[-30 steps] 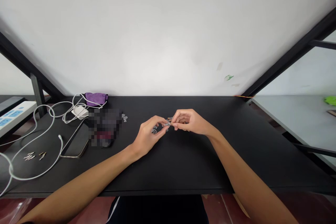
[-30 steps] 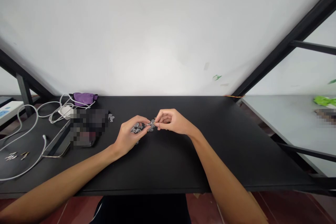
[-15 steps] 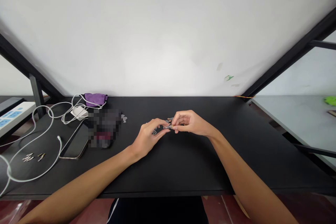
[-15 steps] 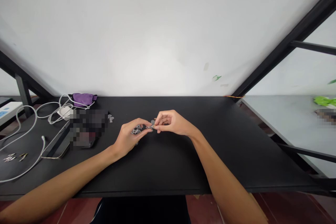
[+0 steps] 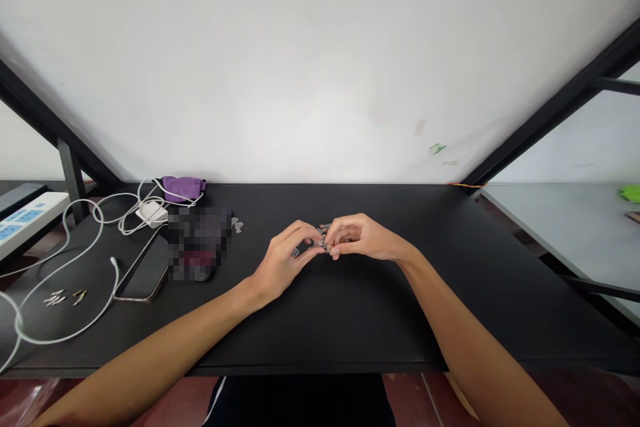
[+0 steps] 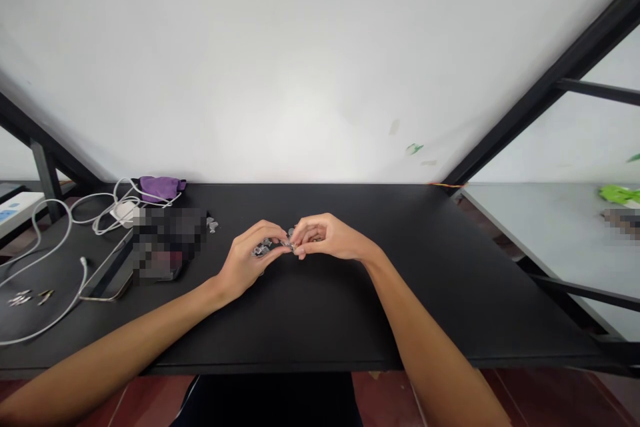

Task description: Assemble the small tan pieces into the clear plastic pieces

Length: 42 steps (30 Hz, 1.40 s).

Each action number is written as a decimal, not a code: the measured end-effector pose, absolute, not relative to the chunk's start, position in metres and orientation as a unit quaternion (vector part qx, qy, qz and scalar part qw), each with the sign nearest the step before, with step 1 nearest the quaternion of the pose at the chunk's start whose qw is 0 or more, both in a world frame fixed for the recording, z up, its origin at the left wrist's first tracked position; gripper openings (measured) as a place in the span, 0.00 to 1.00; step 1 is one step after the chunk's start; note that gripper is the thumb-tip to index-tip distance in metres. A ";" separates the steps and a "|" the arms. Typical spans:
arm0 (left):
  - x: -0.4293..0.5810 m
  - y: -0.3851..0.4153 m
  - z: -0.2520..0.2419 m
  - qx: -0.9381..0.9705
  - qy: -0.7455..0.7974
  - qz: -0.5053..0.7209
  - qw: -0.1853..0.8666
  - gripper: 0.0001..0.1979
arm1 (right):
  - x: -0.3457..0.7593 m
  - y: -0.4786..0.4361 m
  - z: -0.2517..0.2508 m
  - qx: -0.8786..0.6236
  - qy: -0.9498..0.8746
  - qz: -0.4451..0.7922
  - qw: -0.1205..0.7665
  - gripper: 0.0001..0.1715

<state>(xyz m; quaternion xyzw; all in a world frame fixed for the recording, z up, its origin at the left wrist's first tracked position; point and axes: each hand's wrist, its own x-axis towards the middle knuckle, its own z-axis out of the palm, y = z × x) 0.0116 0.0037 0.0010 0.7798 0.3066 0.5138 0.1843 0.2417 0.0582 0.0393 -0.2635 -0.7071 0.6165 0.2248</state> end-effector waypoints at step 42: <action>-0.053 0.042 0.030 0.863 0.391 0.241 0.209 0.06 | 0.252 0.065 0.036 -0.362 -0.752 0.538 0.121 0.21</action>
